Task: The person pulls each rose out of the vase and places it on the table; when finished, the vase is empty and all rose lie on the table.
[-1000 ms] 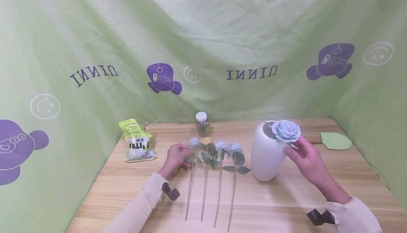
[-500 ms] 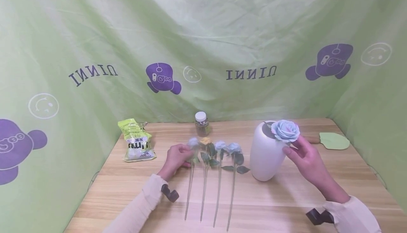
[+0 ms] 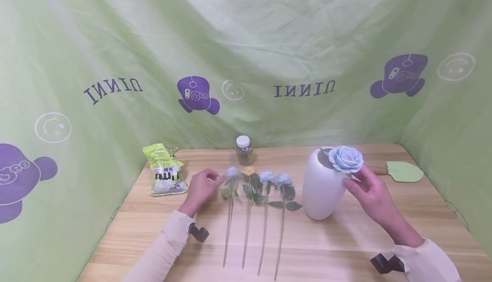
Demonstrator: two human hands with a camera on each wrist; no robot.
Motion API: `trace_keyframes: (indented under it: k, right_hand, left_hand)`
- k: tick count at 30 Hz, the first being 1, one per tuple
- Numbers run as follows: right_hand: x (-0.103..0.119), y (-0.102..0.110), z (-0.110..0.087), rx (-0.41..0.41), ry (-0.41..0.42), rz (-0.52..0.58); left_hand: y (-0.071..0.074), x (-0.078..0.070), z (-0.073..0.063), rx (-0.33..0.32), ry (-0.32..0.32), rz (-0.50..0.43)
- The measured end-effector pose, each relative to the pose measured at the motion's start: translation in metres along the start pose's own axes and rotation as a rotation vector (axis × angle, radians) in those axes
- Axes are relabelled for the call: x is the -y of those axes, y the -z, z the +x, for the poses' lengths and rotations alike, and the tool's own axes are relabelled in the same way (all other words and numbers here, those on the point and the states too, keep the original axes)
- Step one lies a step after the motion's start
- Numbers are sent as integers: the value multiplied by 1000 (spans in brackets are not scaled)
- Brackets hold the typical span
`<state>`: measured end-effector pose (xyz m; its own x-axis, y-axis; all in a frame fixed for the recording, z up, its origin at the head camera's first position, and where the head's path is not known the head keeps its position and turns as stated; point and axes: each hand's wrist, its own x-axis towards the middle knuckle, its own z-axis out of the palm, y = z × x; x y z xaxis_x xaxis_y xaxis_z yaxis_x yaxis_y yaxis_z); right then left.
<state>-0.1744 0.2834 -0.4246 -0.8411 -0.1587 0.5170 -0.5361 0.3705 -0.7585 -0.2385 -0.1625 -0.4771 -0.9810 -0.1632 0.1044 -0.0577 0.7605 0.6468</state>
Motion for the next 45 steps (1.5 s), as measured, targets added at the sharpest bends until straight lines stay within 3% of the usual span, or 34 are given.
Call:
trace_keyframes:
  k: [5,10,17,22,27,31,36,39,42,45]
  right_hand:
    - [0,-1,0,0,2,5]
    - [0,-2,0,1,6,20]
    - [-2,-1,-4,-6,-25,31]
    - [-5,0,-9,-9,-73,-27]
    - [-5,0,-8,-21,-60,-22]
    - [-5,0,-7,-19,-67,-24]
    - [-5,-1,-8,-19,-64,-30]
    - [-3,-2,-7,-15,-54,-32]
    - [-1,-2,-5,-6,-46,-35]
    - [1,-3,-2,0,-34,-15]
  left_hand:
    - [7,-7,5,-62,-31,-28]
    - [9,-29,10,-77,-97,-147]
    - [-4,-88,11,38,-172,-406]
    - [-15,-134,6,112,-323,-423]
    - [-15,-176,-2,217,-528,-343]
    - [-11,-204,-8,277,-694,-227]
    - [-8,-236,-16,307,-896,-89]
    - [-6,-253,-20,347,-937,32]
    - [-6,-264,-24,399,-916,152]
    - [-8,-271,-26,402,-893,233]
